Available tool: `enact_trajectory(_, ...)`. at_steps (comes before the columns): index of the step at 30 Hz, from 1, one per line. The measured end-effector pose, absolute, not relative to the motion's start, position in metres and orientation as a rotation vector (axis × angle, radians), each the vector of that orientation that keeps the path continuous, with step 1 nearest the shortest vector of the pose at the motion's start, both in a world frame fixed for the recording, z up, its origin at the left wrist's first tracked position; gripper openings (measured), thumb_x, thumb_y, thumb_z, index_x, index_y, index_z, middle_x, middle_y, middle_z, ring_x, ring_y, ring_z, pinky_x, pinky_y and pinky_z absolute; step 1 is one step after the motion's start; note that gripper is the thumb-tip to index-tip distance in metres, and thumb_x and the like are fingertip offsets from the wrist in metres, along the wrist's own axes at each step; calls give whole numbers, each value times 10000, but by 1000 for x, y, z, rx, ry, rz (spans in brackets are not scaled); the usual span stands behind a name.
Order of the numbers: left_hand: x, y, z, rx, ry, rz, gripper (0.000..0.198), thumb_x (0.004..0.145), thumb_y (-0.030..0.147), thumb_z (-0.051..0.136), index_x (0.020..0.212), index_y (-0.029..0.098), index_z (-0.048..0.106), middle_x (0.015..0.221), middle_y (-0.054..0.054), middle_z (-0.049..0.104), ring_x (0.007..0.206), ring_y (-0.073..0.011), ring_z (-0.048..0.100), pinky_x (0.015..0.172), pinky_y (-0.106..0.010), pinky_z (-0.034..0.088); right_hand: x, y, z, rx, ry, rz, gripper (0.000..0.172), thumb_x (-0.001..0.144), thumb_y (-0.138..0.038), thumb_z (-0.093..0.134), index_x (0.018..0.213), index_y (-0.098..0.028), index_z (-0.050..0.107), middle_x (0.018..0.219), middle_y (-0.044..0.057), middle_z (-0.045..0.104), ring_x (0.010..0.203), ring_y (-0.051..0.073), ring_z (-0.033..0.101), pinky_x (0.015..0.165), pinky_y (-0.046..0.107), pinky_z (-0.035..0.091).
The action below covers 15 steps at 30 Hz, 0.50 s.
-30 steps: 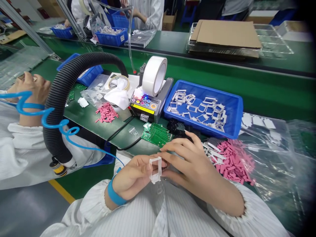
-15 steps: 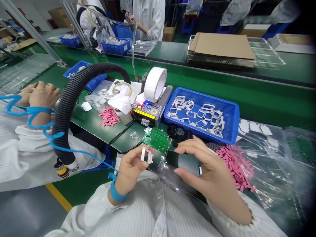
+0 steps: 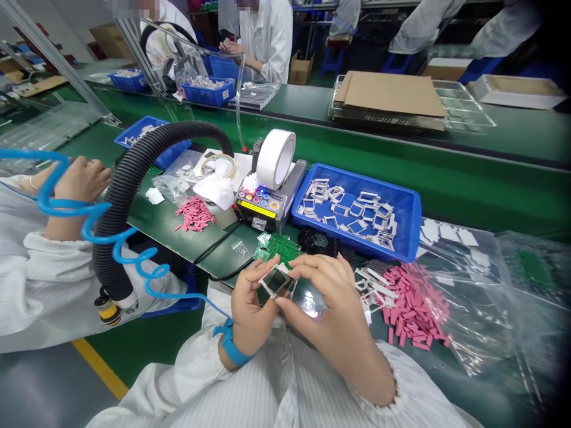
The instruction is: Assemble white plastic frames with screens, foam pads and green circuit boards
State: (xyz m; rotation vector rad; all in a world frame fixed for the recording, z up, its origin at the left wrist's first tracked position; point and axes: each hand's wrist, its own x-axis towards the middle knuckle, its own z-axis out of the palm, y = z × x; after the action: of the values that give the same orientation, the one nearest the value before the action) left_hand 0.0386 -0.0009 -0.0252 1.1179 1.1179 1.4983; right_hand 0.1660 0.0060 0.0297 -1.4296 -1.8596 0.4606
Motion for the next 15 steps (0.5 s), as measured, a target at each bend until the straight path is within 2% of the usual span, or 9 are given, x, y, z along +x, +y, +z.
enact_trajectory(8, 40, -1, -29, 1225, 1165, 1578, 327, 685, 61, 710, 935, 243, 606, 1079, -29, 718, 1115, -219, 616, 1116, -481, 274, 162, 11, 22, -1435, -1843, 493, 215, 724, -315, 694, 854, -230, 544, 971, 32, 662, 966, 252, 575, 999, 592, 226)
enact_trajectory(11, 42, -1, -31, 1019, 1205, 1536, 278, 681, 126, 732, 906, 226, 603, 1103, -53, 705, 1110, -236, 611, 1036, -447, 382, 156, 13, 21, -1476, -1829, 579, 231, 737, -354, 687, 858, -227, 537, 1018, 52, 646, 993, 251, 575, 988, 583, 272)
enact_trajectory(15, 42, 4, -31, 654, 1021, 1276, 278, 683, 262, 749, 926, 221, 620, 980, -32, 720, 949, -210, 656, 889, -369, 481, 168, 10, 21, -1487, -1891, 522, 366, 743, -456, 672, 965, -205, 524, 1101, 116, 597, 1121, 283, 521, 1000, 580, 293)
